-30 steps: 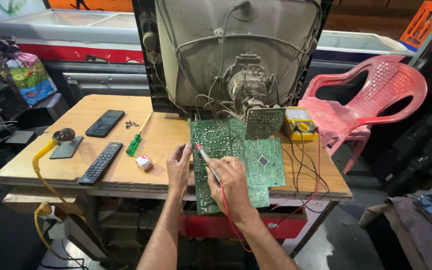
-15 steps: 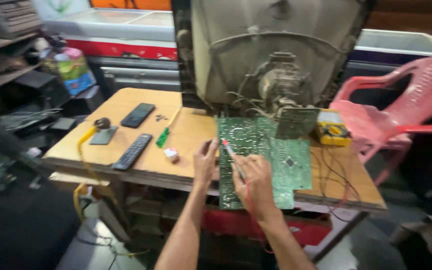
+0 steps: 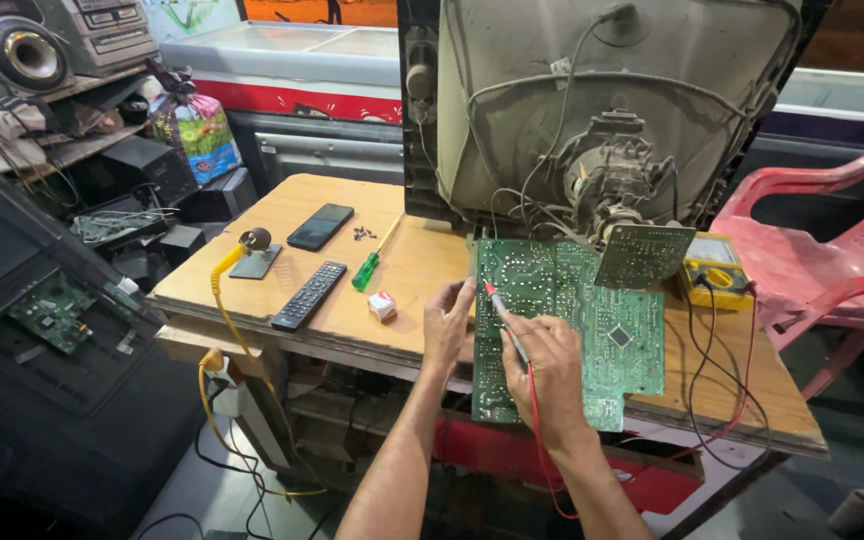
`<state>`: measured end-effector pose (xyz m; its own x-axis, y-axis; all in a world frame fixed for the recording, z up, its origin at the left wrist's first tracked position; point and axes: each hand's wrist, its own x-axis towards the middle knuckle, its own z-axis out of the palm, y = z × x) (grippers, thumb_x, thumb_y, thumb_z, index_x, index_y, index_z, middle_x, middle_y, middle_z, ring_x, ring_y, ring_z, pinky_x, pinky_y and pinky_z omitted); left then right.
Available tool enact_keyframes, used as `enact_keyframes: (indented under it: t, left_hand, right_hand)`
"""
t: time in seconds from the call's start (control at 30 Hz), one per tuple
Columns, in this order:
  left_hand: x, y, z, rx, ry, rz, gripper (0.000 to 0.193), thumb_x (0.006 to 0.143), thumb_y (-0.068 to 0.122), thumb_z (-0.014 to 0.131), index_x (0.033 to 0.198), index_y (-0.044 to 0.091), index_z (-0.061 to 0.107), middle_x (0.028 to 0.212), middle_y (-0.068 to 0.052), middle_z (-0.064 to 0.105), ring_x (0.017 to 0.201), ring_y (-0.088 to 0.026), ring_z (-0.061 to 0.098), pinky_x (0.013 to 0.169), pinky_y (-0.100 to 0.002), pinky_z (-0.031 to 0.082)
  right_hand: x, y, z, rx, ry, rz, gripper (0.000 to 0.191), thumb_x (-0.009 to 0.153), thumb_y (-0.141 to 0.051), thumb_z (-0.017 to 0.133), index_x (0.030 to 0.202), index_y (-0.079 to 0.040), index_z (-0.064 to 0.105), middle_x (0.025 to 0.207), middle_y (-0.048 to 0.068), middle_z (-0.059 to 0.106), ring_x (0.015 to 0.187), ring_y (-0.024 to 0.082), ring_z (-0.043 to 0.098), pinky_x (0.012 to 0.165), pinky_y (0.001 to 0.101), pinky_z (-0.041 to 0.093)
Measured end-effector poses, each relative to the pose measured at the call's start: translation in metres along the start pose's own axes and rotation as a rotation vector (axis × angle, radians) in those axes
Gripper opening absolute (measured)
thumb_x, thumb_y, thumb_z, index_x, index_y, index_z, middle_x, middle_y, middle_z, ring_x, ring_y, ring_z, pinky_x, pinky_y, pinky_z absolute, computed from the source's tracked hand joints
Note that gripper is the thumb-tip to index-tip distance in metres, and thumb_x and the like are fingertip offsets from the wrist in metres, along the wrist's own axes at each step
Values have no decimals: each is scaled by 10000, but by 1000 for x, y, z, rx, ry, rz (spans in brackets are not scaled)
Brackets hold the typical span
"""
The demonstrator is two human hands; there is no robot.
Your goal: The person holds a green circuit board removed from a CRT television and probes its solder points with a multimeter test lead, steadying the board with the other hand. They reposition the board on the workbench and continue probing different points, then set the board down and reach toward the television chassis.
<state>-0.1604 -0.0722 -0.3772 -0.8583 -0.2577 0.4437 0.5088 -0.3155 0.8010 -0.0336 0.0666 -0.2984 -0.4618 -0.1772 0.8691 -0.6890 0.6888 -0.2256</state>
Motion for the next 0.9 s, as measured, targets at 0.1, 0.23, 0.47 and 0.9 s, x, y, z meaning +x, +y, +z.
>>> enact_keyframes:
  t: [0.1,0.23,0.47,0.9]
  left_hand:
    - [0,1,1,3,6,-4,339,1003,246,675,1119,-68,724,1012,-89,754,924,-116,666,842,-266,529]
    - [-3,0,0,29,12,-27,344,1001,253,670,1125,-63,724,1015,-85,756,929,-110,665,848,-263,527]
    - [-3,2,1,41,10,-24,359,1005,261,668,1129,-71,726,1003,-98,753,915,-120,661,832,-275,529]
    - [-5,3,5,30,14,-49,329,1018,251,652,1129,-49,728,989,-43,733,903,-105,631,812,-268,507]
  right_hand:
    - [-1,1,0,1,5,7,346,850,-57,746,1192,-97,724,995,75,722,981,269,622,904,416,468]
    - [-2,2,-1,1,7,10,359,849,-55,745,1204,-105,729,986,75,721,975,266,625,904,415,472]
    - [-1,0,-3,15,1,10,356,851,-52,747,1203,-97,727,981,74,724,976,271,626,909,422,467]
    - [-25,-36,-25,138,-47,-101,366,815,27,758,1164,-52,679,1108,91,719,1029,307,646,921,427,498]
